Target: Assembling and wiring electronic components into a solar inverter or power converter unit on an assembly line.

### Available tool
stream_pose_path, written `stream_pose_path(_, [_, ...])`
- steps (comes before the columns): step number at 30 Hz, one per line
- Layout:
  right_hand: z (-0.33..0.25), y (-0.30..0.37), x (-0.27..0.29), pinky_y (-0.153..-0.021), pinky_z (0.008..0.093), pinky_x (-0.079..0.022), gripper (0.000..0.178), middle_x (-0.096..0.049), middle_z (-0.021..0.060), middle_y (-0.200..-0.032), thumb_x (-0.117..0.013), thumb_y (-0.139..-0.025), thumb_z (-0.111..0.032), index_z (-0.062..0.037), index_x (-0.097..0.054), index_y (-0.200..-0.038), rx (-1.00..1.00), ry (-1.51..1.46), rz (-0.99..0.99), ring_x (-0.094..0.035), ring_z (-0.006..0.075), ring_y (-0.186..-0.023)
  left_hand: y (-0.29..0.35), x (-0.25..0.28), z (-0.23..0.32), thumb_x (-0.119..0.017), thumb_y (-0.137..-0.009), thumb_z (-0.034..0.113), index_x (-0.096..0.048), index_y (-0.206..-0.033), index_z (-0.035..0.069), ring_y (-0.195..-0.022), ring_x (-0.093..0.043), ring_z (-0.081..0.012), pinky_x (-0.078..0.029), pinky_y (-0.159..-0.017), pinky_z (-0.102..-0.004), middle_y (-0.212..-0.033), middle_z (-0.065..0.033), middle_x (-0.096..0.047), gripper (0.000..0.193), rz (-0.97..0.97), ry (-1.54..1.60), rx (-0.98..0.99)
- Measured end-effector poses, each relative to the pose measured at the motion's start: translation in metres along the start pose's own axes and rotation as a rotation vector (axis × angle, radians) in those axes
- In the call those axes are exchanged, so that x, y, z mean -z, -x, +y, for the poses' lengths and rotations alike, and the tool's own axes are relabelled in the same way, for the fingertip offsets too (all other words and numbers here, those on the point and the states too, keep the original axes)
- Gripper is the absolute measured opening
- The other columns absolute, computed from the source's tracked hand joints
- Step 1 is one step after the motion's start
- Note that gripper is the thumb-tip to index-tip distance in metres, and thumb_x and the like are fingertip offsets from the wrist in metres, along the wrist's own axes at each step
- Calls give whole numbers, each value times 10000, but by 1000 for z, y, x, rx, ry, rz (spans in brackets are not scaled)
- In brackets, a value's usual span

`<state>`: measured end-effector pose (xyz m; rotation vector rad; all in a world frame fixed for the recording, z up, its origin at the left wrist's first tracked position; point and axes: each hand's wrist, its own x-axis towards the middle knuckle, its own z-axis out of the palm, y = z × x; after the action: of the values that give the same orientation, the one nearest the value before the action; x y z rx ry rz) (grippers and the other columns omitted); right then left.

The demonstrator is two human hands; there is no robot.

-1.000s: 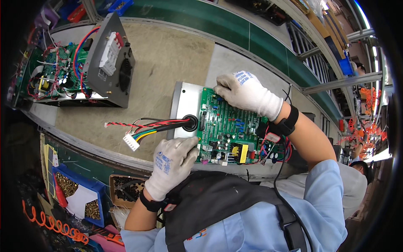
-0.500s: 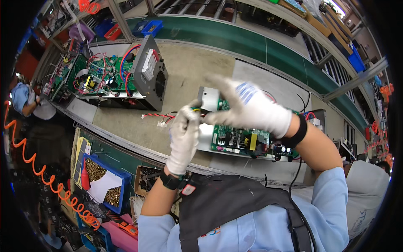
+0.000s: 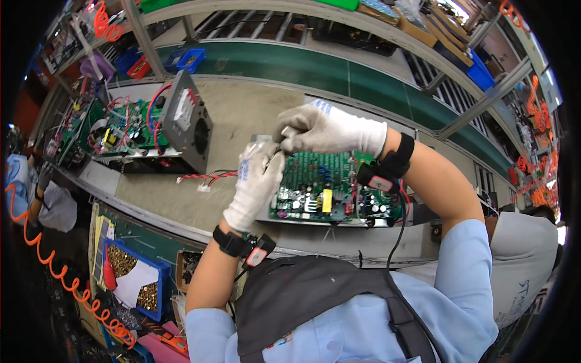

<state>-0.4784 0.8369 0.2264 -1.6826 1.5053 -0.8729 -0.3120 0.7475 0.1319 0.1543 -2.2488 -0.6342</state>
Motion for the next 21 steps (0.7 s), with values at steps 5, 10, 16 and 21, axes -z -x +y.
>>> stream_pose_path(5, [-31,13,-14,-637,260,-437,175,-552,1,-689,-628,-823,-79,3,-663,-973,-84,137,-80,-494,79,-668,28,-6,-15,-561,-872,67,-593,-947,13,-837,-509,-315,-412,-746,-399,-905,-148,-562,98,-77,94,64])
stream_pose_path(10, [-44,17,-17,-671,250,-459,196,-616,10,-775,-657,-823,-104,12,-673,-980,-57,-70,-212,-530,76,-711,18,34,0,-474,-908,134,-595,-1045,-21,-971,-528,-346,-406,-865,-438,-1044,-194,-585,239,-318,553,341])
stream_pose_path(16, [-59,41,-34,-723,337,-479,285,-628,109,-854,-623,-847,-159,-24,-588,-1095,-86,212,-77,-624,228,-819,-5,62,1,-535,-892,156,-617,-963,-9,-885,-554,-317,-426,-804,-396,-904,-146,-598,197,-637,562,217])
stream_pose_path(21, [-37,95,-48,-973,413,-421,528,-618,148,-1031,-717,-764,-249,-31,-536,-1210,-60,479,321,-598,317,-980,20,67,15,-540,-886,151,-623,-868,-1,-727,-513,-264,-401,-719,-368,-731,-113,-539,174,-741,205,252])
